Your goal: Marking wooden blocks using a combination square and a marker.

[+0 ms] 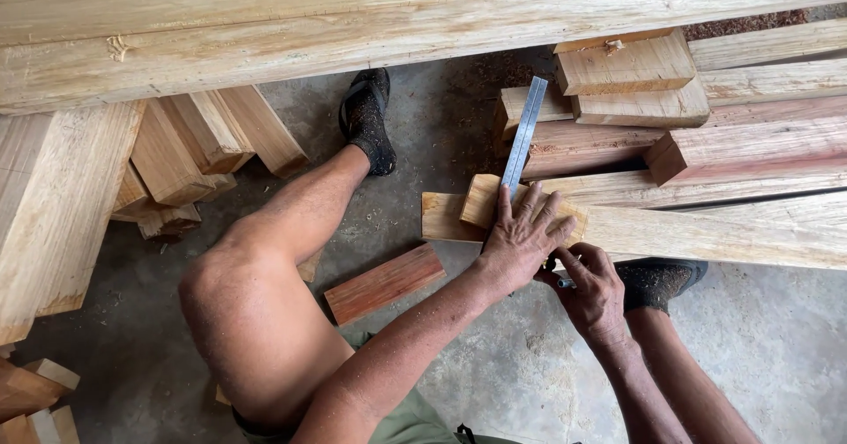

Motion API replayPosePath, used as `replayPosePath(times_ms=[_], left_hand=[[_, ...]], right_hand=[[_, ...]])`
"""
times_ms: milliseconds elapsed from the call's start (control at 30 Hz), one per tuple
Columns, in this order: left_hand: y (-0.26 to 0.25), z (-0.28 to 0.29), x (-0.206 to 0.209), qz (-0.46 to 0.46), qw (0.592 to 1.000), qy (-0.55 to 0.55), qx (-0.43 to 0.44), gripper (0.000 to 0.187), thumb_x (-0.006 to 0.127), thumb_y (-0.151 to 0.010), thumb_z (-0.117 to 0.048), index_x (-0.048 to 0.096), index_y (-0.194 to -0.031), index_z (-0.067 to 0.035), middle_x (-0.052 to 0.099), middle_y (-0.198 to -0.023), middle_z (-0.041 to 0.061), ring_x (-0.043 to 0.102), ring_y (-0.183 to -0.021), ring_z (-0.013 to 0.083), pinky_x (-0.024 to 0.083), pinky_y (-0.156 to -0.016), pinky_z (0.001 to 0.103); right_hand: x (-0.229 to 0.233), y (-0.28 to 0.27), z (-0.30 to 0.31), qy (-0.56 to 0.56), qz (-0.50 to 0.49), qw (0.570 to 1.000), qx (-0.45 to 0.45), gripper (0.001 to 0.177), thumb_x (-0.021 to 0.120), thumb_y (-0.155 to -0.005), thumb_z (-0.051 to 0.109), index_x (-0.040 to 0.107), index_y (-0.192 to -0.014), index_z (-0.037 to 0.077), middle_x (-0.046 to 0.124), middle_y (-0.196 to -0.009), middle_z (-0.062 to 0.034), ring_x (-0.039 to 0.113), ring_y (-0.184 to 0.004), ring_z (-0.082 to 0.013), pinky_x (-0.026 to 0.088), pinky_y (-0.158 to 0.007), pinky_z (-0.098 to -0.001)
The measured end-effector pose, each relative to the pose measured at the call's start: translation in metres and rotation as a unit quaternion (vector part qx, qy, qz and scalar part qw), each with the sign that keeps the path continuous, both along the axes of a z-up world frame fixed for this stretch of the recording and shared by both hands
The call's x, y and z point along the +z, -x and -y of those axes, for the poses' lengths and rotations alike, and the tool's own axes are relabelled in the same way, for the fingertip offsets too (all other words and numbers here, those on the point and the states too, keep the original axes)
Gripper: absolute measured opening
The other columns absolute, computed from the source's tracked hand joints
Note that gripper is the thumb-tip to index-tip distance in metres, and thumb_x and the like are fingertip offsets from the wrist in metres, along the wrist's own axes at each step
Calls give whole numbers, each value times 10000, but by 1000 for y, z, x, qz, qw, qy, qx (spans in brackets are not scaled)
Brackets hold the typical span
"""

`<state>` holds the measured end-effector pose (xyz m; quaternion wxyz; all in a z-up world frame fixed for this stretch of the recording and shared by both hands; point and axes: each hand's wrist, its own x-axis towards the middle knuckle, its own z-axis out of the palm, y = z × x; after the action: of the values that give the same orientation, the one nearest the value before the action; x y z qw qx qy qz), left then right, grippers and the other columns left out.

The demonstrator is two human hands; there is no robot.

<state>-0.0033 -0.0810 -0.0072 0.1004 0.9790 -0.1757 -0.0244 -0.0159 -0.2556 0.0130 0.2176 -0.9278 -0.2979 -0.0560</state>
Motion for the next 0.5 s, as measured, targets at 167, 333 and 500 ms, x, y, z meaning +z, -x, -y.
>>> replayPosePath(times_ms=[167, 333, 500], left_hand=[[-3, -6, 11, -35, 999, -15, -12, 1006, 783, -788, -507, 287, -1617, -226, 146, -1683, 256, 113, -1562, 473, 59, -1194, 774], [5, 1, 18, -42, 999, -7, 7, 1038, 786, -785, -509, 267, -1622, -180, 153, -1662, 307, 119, -1558, 475, 65, -1196, 768], [12, 3, 23, -30, 999, -27, 35, 969, 752, -866, -438, 258, -1639, -126, 163, -1635, 368, 122, -1543, 521, 65, -1190, 759]], right_hand=[[0, 2, -3, -54, -68, 995, -42, 576, 892, -719, 222, 716, -1263, 147, 650, -1191, -132, 712, -923, -231, 615, -754, -359], [-2, -1, 4, -39, -31, 999, -10, 579, 891, -707, 236, 719, -1255, 169, 653, -1158, -115, 702, -961, -271, 606, -772, -363], [4, -12, 10, 2, -85, 996, 3, 591, 896, -680, 260, 729, -1243, 201, 661, -1163, -101, 707, -858, -251, 607, -758, -371]])
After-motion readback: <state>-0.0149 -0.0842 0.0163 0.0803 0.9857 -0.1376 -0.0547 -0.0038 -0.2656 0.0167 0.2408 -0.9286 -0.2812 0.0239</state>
